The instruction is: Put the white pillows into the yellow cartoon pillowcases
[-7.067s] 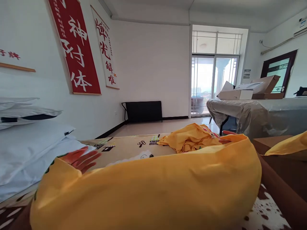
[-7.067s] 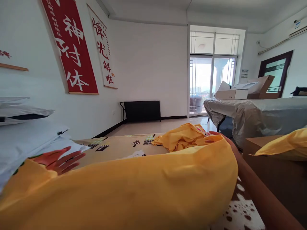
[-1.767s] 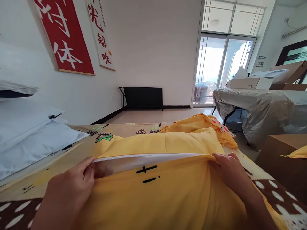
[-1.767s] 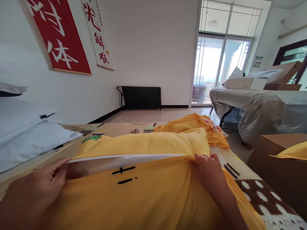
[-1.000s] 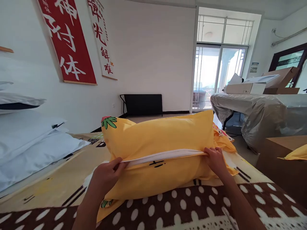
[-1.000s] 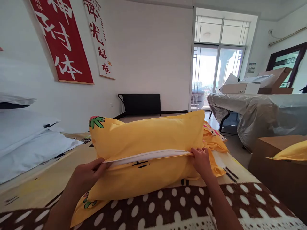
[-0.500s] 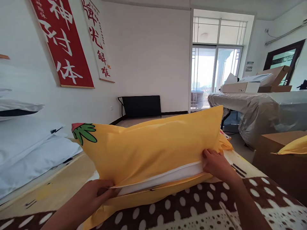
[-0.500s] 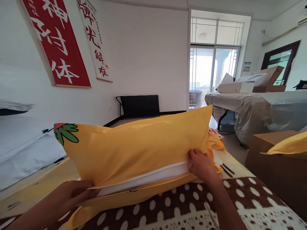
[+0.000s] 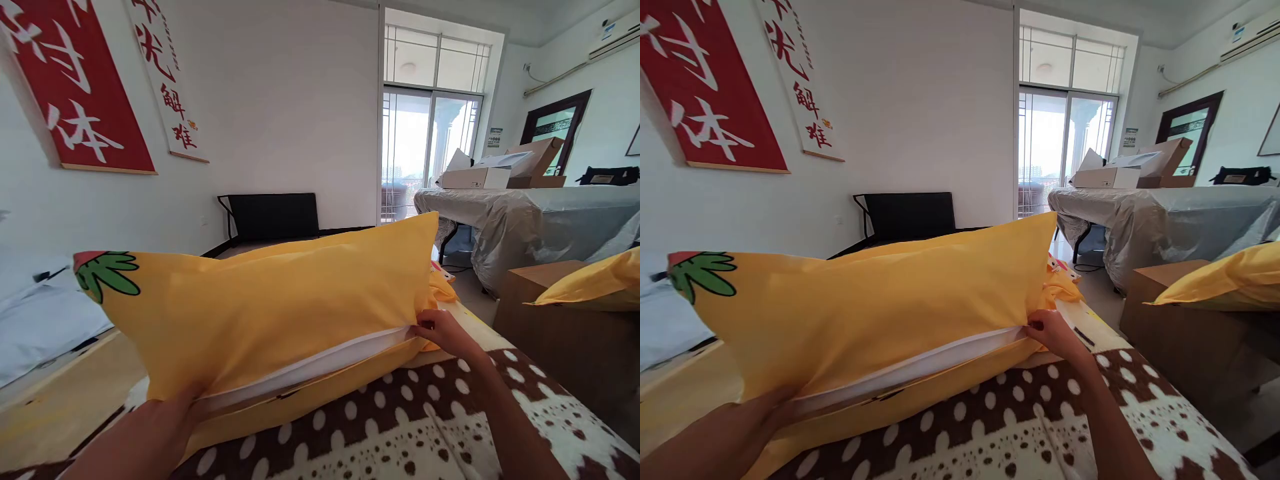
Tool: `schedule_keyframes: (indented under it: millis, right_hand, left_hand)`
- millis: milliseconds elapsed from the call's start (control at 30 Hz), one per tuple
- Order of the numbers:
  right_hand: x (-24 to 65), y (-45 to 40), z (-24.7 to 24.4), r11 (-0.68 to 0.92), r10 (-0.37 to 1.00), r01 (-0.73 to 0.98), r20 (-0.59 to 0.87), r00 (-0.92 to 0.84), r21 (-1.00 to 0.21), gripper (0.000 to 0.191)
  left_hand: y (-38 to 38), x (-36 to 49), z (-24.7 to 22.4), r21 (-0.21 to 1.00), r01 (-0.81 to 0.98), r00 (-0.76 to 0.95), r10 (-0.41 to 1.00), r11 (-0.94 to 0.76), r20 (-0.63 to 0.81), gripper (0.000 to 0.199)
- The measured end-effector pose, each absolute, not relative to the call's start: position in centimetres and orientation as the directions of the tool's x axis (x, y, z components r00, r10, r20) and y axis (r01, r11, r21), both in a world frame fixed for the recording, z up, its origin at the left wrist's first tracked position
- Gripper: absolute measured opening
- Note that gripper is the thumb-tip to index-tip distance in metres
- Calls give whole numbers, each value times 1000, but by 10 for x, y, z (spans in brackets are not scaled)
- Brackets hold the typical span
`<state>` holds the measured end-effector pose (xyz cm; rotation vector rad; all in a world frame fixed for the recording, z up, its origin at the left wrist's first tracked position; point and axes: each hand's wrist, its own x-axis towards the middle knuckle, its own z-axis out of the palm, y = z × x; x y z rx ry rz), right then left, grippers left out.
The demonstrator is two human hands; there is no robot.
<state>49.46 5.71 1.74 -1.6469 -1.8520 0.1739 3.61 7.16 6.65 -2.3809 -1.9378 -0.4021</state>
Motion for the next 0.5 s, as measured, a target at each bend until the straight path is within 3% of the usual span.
schedule_keyframes:
  millis: [100, 200, 333, 500]
  right_hand:
    - [507, 55, 16, 261, 925, 774, 378, -30, -576, 29]
    - [512, 56, 16, 292, 919, 730, 393, -35, -617, 31]
    - [515, 58, 13, 318, 926, 640, 373, -52, -700, 35]
    - [519, 60, 10, 327, 932, 576, 357, -66, -749, 35]
  left_hand:
    - [44, 96, 66, -60, 944, 330, 933, -325, 143, 31]
    - [26, 178, 65, -63, 725, 680, 697, -686, 227, 32]
    - [41, 273, 58, -144, 552, 819, 502, -821, 279, 36]
    - [77, 338, 50, 126, 578, 768, 590, -806, 251, 31]
